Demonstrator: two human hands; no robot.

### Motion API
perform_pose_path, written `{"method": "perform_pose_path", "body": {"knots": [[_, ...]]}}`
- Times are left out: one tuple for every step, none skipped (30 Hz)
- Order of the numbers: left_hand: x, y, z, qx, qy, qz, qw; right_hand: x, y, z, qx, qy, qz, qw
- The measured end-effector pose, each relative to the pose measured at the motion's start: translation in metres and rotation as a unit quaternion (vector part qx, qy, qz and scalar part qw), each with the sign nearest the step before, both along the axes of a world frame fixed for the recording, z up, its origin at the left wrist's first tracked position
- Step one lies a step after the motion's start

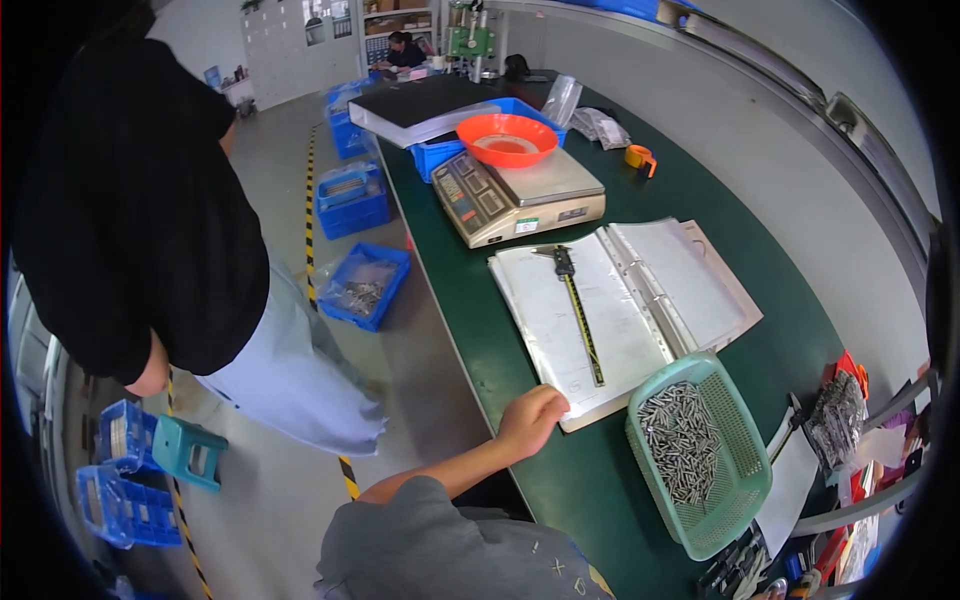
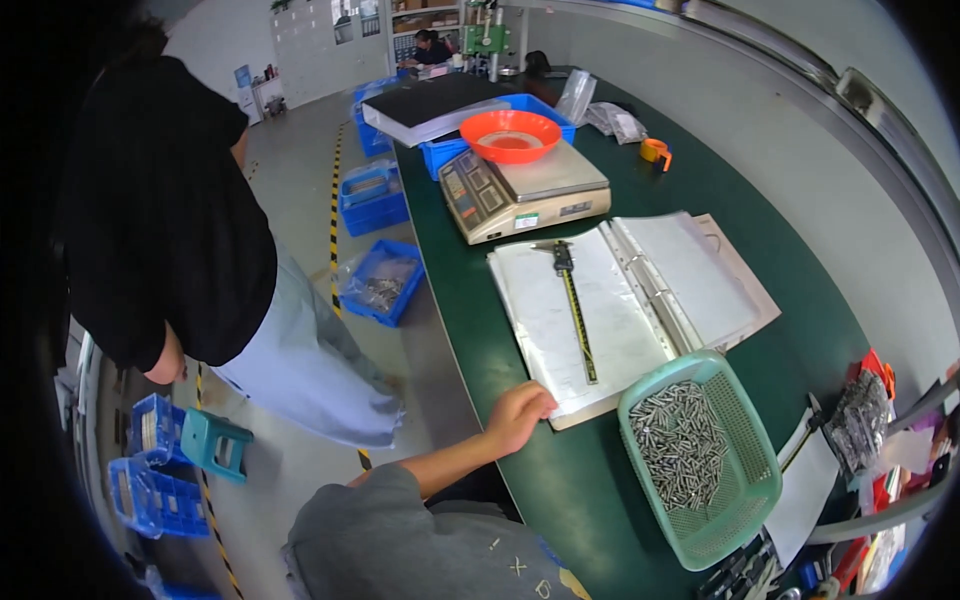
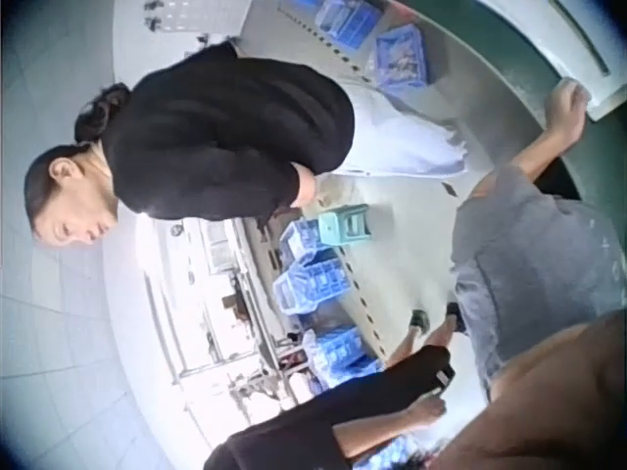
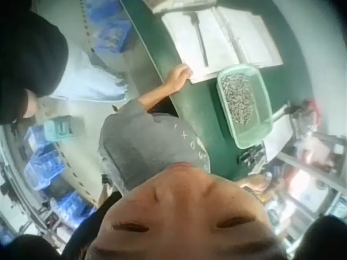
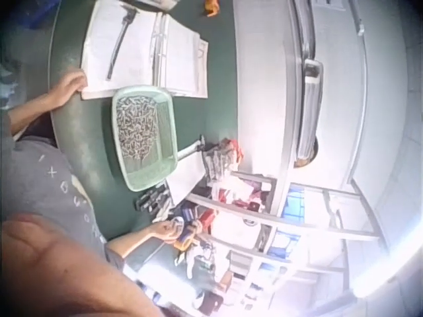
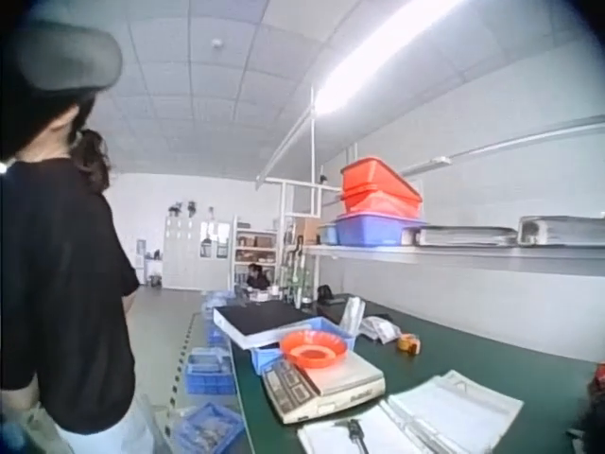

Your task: The worker is using a digital caliper to measure the dimensions of small metal fasteners pulled from a collection basket in an industrial setting.

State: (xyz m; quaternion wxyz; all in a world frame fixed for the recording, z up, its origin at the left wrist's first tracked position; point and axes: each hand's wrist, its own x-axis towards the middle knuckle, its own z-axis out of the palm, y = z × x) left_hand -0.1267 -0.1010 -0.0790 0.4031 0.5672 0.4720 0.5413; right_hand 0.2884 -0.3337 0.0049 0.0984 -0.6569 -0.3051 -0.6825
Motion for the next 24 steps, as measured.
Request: {"method": "perform_pose_path", "body": {"knots": [[0.003,0.002,0.013,-0.022,0.064,0.012,0.998,-0.008,0.003,-0.003,0.006,0.008,0.046,0.999],[0.005,0.001,0.019,-0.033,0.061,0.021,0.997,-0.007,0.0,-0.006,-0.006,0.006,0.055,0.998],[0.005,0.0,0.024,-0.003,0.103,0.021,0.994,-0.005,-0.003,-0.011,-0.016,-0.002,0.08,0.997],[0.006,0.0,0.027,0.026,0.146,0.019,0.989,-0.005,-0.005,-0.013,-0.026,-0.008,0.103,0.994],[0.006,0.001,0.028,0.015,0.143,0.023,0.989,-0.018,-0.001,-0.006,-0.009,0.017,0.188,0.982],[0.006,0.001,0.027,0.022,0.136,0.018,0.99,-0.023,-0.003,-0.006,-0.02,0.016,0.193,0.981],[0.006,0.003,0.028,0.03,0.129,0.011,0.991,-0.028,-0.004,-0.005,-0.023,0.031,0.183,0.982],[0.005,0.004,0.027,0.021,0.127,0.014,0.992,-0.031,-0.004,-0.005,-0.026,0.047,0.172,0.984],[0.006,0.004,0.026,0.022,0.131,0.01,0.991,-0.033,-0.003,-0.005,-0.017,0.069,0.192,0.979],[0.005,0.003,0.028,0.027,0.136,0.007,0.99,-0.03,-0.005,-0.008,-0.022,0.07,0.196,0.978],[0.004,0.001,0.036,0.004,0.123,-0.003,0.992,-0.03,-0.008,-0.009,-0.018,0.057,0.174,0.983],[0.004,0.001,0.037,0.0,0.123,-0.001,0.992,-0.028,-0.01,-0.01,-0.013,0.045,0.15,0.988],[0.003,0.001,0.038,-0.001,0.125,-0.001,0.992,-0.026,-0.009,-0.012,-0.016,0.046,0.151,0.987],[0.003,0.0,0.039,0.0,0.128,-0.002,0.992,-0.024,-0.007,-0.014,0.004,0.037,0.146,0.989],[0.002,0.0,0.037,-0.003,0.127,-0.003,0.992,-0.026,-0.004,-0.014,0.022,0.027,0.14,0.99],[0.001,0.0,0.035,-0.003,0.128,-0.002,0.992,-0.022,-0.006,-0.018,0.02,0.027,0.14,0.99],[0.0,0.0,0.034,-0.002,0.127,-0.002,0.992,-0.014,-0.011,-0.024,0.024,0.032,0.118,0.992],[-0.001,0.0,0.034,-0.004,0.127,-0.002,0.992,-0.007,-0.013,-0.028,0.029,0.038,0.096,0.994],[0.001,0.0,0.033,-0.008,0.121,-0.009,0.993,-0.007,-0.013,-0.027,0.028,0.037,0.091,0.995],[0.003,0.0,0.033,-0.011,0.115,-0.016,0.993,-0.007,-0.013,-0.026,0.034,0.03,0.106,0.993],[0.004,0.0,0.031,-0.012,0.115,-0.02,0.993,-0.009,-0.015,-0.024,0.04,0.024,0.122,0.991],[0.003,0.001,0.027,-0.019,0.053,-0.003,0.998,-0.011,-0.017,-0.023,0.039,0.024,0.118,0.992],[0.001,0.001,0.023,-0.026,-0.008,0.015,1.0,-0.013,-0.014,-0.02,0.03,0.012,0.104,0.994],[-0.007,0.003,0.016,-0.017,-0.032,0.06,0.998,-0.022,-0.009,-0.014,0.021,-0.001,0.089,0.996]]}}
